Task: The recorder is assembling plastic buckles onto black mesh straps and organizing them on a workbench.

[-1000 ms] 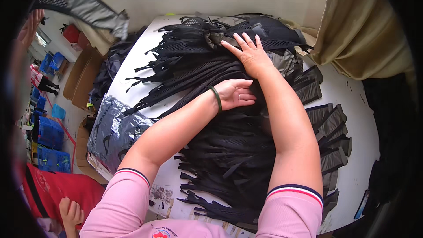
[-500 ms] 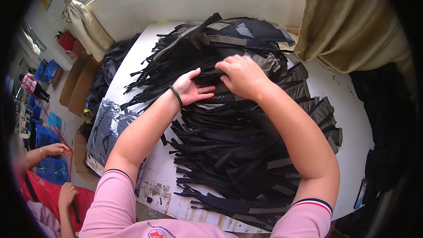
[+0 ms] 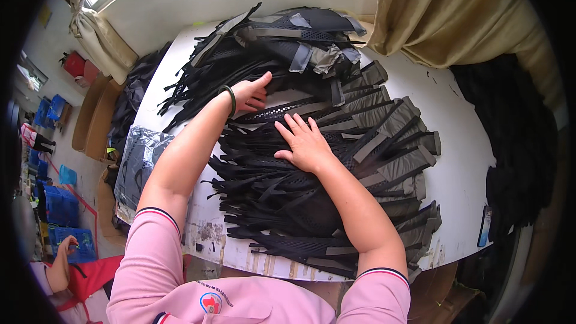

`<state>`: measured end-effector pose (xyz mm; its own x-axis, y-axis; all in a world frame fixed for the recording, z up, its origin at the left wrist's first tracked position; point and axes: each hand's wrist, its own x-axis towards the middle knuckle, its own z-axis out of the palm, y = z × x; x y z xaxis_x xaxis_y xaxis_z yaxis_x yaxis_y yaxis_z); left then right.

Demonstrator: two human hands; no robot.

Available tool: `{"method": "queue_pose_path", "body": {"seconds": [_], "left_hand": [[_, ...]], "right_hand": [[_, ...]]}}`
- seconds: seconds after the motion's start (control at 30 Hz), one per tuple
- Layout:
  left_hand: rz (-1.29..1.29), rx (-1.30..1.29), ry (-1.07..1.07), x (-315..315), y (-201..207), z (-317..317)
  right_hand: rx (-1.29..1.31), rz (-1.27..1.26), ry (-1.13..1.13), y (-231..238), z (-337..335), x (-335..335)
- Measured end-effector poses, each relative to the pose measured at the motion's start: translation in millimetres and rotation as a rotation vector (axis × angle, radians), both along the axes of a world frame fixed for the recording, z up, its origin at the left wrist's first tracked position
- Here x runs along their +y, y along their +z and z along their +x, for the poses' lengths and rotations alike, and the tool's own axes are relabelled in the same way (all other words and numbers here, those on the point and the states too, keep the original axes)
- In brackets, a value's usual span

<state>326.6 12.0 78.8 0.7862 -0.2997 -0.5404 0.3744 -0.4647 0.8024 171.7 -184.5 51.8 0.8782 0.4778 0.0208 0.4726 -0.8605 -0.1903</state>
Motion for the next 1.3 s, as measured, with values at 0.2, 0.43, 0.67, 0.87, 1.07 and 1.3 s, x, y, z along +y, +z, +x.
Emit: {"method": "queue_pose_path", "body": {"seconds": [0.2, 0.43, 0.67, 0.87, 1.07, 1.3], "left_hand": [[0.647, -0.517, -0.638, -26, 12, -89], [0.568, -0.506, -0.617, -50, 30, -89], [0.676, -0.6, -0.819, -122, 4, -121], [0.226, -0.576, -1.181, -119, -3, -131], [0.638, -0.807, -0.952, -98, 33, -151], [-0.097, -0.948, -0.298, 82, 82, -204]], "right_hand": [[0.082, 0.096, -0.057, 29, -16, -8], [-0.062, 0.165, -0.267, 95, -193, -90], [-0.082, 0.075, -0.336, 29, -277, -67], [-0.206, 0.201, -0.163, 18, -234, -3], [-0.274, 0.247, -0.138, 16, -203, 7], [-0.263, 0.051, -0.223, 28, -214, -17]]}}
